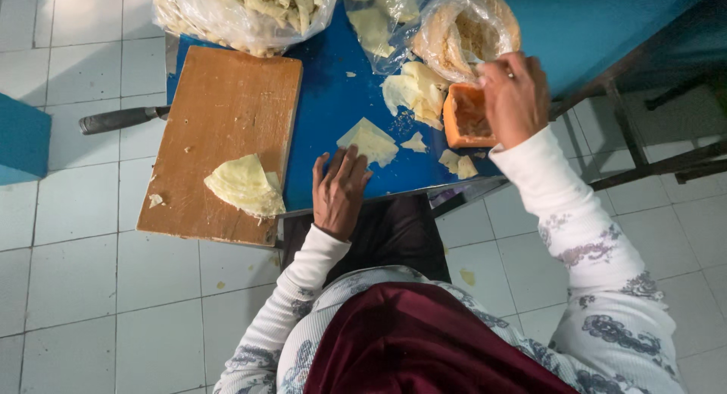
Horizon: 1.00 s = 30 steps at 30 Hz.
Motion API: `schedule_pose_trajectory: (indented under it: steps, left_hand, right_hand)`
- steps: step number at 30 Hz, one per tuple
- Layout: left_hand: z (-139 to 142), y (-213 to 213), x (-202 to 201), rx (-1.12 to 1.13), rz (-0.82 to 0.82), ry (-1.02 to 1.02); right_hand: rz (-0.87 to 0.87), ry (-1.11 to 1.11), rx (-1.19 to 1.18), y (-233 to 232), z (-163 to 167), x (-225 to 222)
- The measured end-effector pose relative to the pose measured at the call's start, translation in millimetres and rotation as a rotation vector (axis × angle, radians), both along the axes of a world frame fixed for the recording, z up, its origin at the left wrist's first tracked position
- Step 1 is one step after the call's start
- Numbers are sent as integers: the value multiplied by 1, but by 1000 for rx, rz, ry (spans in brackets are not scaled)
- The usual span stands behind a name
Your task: The person cuts thin flat sheets of dough on a wooden board with a knife, then folds and stacks the cut pieces by hand and places them into an orange container on the table. They occasionally use a spoon to scoop filling from the container onto the folded pieces.
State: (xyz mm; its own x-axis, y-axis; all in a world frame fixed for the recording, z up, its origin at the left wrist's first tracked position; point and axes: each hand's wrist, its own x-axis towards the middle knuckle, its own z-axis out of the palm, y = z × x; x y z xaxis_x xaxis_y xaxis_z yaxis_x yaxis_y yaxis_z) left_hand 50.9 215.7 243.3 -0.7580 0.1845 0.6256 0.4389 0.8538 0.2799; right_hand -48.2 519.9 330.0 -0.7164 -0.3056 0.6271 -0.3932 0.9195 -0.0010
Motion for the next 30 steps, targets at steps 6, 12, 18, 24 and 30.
schedule_pose_trajectory:
  steps: [6, 12, 18, 24, 30]
  left_hand:
    - [7, 2, 2, 204, 167, -56]
    - [12, 5, 3, 227, 208, -63]
    - [10, 13, -1, 248, 240, -100]
    - [6, 12, -2, 310, 181, -63]
    - [2, 13, -5, 376, 131, -87]
  right_hand:
    - [-221, -46, 105, 28, -14, -49]
    - [-159, 4, 42, 41, -19, -63]
    - [-76, -137, -140, 36, -33, -77]
    - [-10, -344, -441, 67, -32, -79]
    - [35, -337, -529, 80, -14, -61]
